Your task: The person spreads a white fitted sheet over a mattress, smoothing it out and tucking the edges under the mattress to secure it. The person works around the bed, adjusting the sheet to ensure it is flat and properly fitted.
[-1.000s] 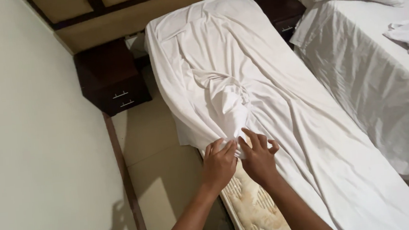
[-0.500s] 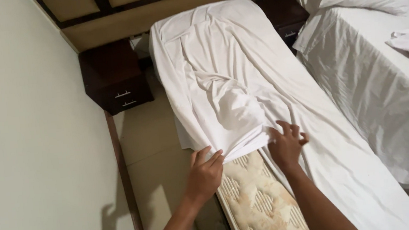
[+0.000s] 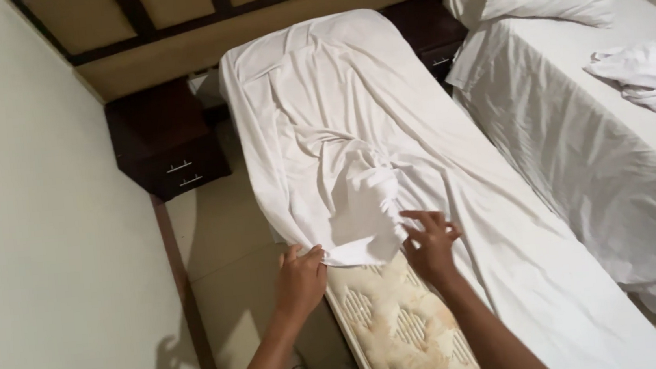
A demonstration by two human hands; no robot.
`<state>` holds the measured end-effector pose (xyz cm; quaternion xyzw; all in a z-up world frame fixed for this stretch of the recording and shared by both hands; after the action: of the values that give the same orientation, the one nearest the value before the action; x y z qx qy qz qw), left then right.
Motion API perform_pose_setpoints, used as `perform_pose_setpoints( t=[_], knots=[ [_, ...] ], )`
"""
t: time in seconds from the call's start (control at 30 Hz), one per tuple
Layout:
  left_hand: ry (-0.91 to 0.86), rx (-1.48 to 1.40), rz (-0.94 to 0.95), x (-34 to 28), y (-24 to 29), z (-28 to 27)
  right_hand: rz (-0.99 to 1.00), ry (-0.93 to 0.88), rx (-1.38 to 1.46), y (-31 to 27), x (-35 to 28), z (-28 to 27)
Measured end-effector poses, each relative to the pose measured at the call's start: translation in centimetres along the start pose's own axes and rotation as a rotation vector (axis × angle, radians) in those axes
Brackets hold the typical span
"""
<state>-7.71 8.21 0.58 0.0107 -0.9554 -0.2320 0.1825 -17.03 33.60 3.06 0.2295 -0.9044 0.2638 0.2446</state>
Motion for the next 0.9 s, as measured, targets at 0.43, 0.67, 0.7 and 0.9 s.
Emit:
perform_pose_setpoints(
  t=[0.43,0.67,0.7,0.9],
  knots=[
    [0.079,-0.072,0.119,1.8,6.8,1.3,-0.160,-0.044,0.209,-8.8,-1.0,0.8],
    [0.077,-0.149,0.059,1.3,6.3,-0.8,-0.038,-0.089,0.259,-7.3,-1.0,3.5],
    [0.093,-0.169,0.105,1.4,7.1,-2.0,0.006,-0.130,0.265,-6.9,-0.7,4.3],
    [0.164,-0.114,0.168,0.1,8.0,-2.6,0.059,-0.102,0.192,-5.3,-0.1,7.0]
  ],
)
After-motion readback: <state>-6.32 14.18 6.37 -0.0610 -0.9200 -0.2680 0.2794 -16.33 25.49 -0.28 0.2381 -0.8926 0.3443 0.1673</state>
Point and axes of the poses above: each hand's wrist, its own x-axis towards the middle knuckle, its own z-axis out of the palm, y = z × x, the point moved 8 cm from there along x, towards the middle knuckle, and after that the axes turned 2 degrees about -x, right-handed, at the moved point
